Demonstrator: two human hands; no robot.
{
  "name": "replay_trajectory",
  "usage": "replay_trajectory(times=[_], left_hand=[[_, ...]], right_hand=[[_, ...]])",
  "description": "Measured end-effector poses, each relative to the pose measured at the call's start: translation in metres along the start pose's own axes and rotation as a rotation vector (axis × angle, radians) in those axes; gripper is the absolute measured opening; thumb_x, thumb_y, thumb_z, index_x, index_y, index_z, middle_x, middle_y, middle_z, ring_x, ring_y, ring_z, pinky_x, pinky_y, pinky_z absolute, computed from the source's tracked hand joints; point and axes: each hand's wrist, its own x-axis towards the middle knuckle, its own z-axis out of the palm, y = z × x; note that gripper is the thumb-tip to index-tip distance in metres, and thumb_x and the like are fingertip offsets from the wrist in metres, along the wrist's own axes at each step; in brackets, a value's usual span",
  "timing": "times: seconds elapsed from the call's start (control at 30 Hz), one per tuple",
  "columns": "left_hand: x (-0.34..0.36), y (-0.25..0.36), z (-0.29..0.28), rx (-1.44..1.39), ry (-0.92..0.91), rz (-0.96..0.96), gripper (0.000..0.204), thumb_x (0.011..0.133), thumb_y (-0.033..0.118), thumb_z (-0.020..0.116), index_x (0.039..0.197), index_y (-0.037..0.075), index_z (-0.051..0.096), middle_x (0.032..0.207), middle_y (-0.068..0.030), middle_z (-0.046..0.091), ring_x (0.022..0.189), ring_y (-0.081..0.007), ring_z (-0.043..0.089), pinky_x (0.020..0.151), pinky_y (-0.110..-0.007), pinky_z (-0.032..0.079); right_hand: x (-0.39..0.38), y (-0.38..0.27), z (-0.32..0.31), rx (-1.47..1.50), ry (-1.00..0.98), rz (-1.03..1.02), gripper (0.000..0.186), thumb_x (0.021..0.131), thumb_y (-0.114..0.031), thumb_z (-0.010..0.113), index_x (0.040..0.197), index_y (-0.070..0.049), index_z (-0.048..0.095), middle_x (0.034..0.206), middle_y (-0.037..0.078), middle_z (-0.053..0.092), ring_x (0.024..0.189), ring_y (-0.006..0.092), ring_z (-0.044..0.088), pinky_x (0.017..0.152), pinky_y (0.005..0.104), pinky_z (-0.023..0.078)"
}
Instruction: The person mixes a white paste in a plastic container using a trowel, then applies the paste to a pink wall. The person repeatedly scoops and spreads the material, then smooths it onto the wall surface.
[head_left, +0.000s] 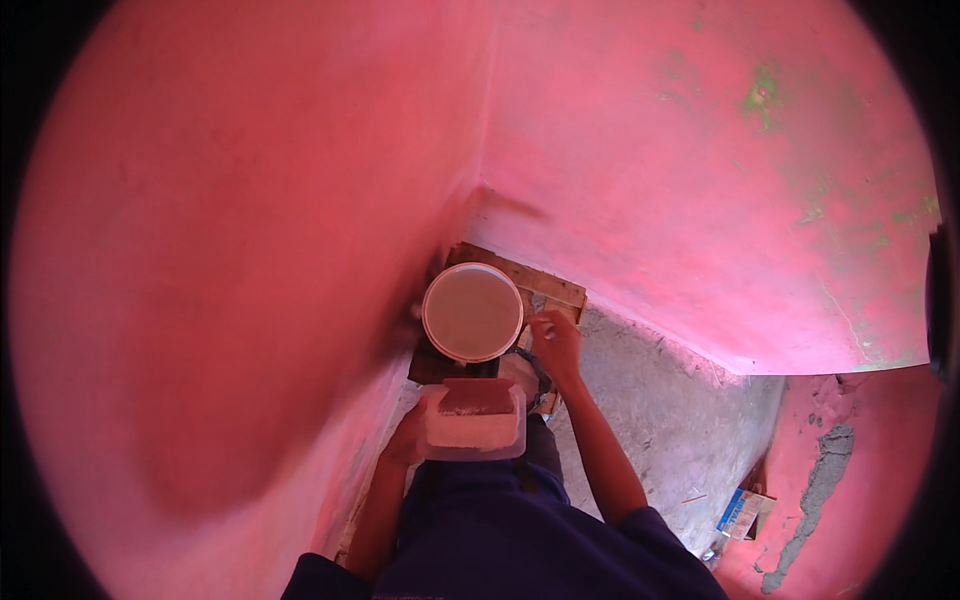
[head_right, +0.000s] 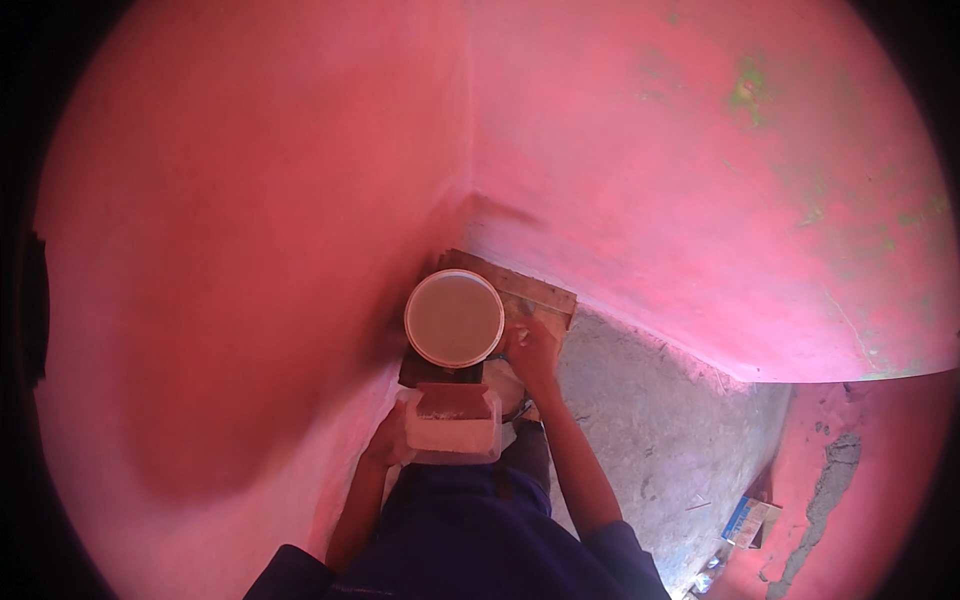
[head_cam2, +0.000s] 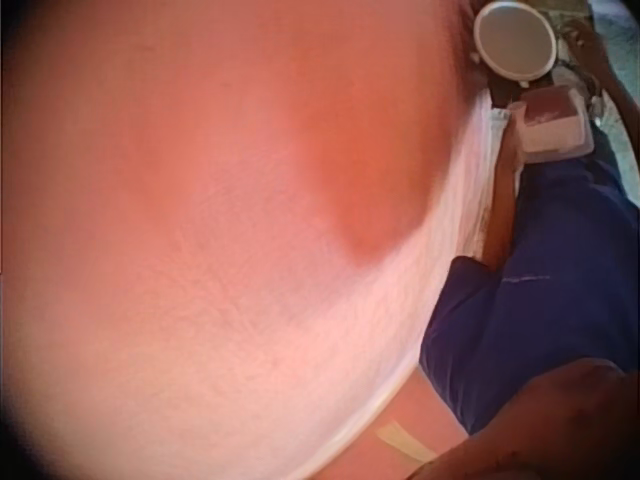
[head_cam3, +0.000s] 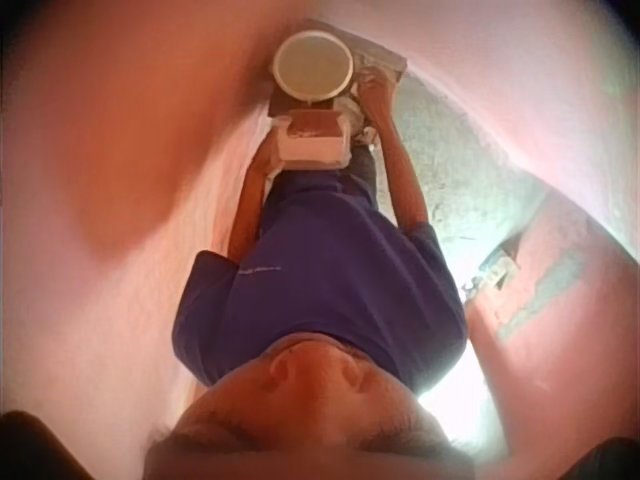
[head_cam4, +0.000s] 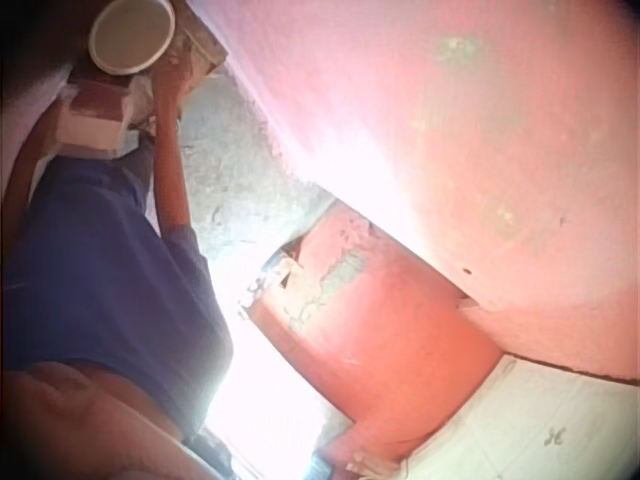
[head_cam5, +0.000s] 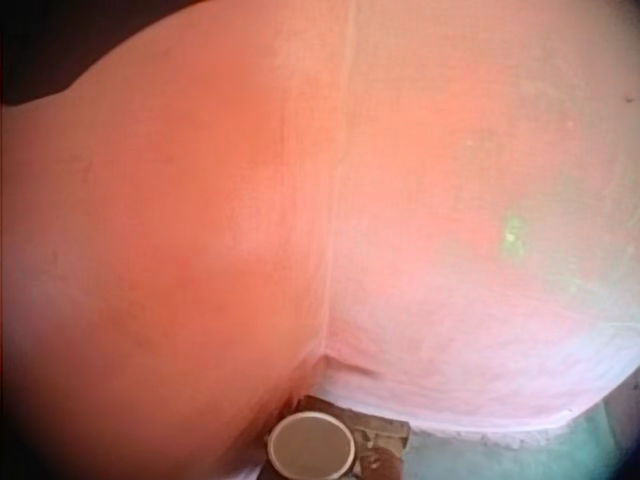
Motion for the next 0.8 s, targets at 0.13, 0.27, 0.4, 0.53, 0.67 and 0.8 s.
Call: replay_trajectory(times=[0.13,0.27,0.4,0.53,0.67,0.8], left_hand=[[-0.026,-0.009,-0.003,-0.094,0.083,0.057,0.067,0.097,0.053,0.038,0.141,0.003,0.033,0.138,-0.0138,0.047,0.125,-0.0265,0.048,0.106,-0.04,0.039],[-0.037,-0.011,-0.01,-0.138,0.248,0.103,0.067,0.097,0.053,0.037,0.14,0.001,0.035,0.136,-0.0144,0.048,0.124,-0.0273,0.05,0.105,-0.041,0.04],[-0.042,-0.01,-0.022,-0.175,0.24,0.125,0.066,0.098,0.052,0.036,0.139,0.001,0.035,0.136,-0.0143,0.049,0.123,-0.0276,0.05,0.104,-0.041,0.041],[-0.044,-0.002,-0.015,-0.208,0.285,0.148,0.067,0.097,0.052,0.037,0.14,0.001,0.035,0.136,-0.0141,0.048,0.125,-0.0287,0.048,0.106,-0.041,0.039],[-0.044,0.011,0.009,-0.235,0.348,0.218,0.067,0.097,0.053,0.037,0.14,0.001,0.035,0.137,-0.0145,0.047,0.126,-0.0301,0.046,0.108,-0.042,0.036],[-0.045,0.01,0.011,-0.266,0.315,0.286,0.065,0.097,0.051,0.036,0.14,0.001,0.035,0.138,-0.0149,0.046,0.127,-0.0306,0.046,0.109,-0.044,0.034]], right_hand=[[0.03,-0.002,0.044,-0.398,-0.178,-0.25,0.021,0.084,-0.022,0.06,0.097,-0.008,0.067,0.095,0.013,0.067,0.086,0.0321,0.065,0.074,0.0443,0.052],[0.053,-0.008,0.077,-0.603,-0.283,-0.186,0.022,0.082,-0.024,0.06,0.095,-0.008,0.068,0.099,0.015,0.066,0.09,0.0348,0.064,0.075,0.0465,0.052],[0.07,-0.006,0.099,-0.729,-0.408,-0.205,0.021,0.079,-0.022,0.061,0.091,-0.008,0.069,0.097,0.019,0.066,0.09,0.0374,0.065,0.074,0.0478,0.052],[0.072,-0.011,0.101,-0.713,-0.404,-0.284,0.018,0.079,-0.018,0.059,0.086,-0.005,0.069,0.089,0.022,0.065,0.086,0.0384,0.065,0.072,0.049,0.052],[0.059,-0.018,0.092,-0.6,-0.417,-0.436,0.013,0.08,-0.015,0.058,0.081,-0.002,0.061,0.083,0.023,0.063,0.076,0.0406,0.063,0.068,0.0504,0.05],[0.047,-0.02,0.082,-0.385,-0.324,-0.595,0.014,0.081,-0.013,0.058,0.082,-0.002,0.05,0.08,0.021,0.061,0.07,0.0426,0.06,0.065,0.0521,0.047]])
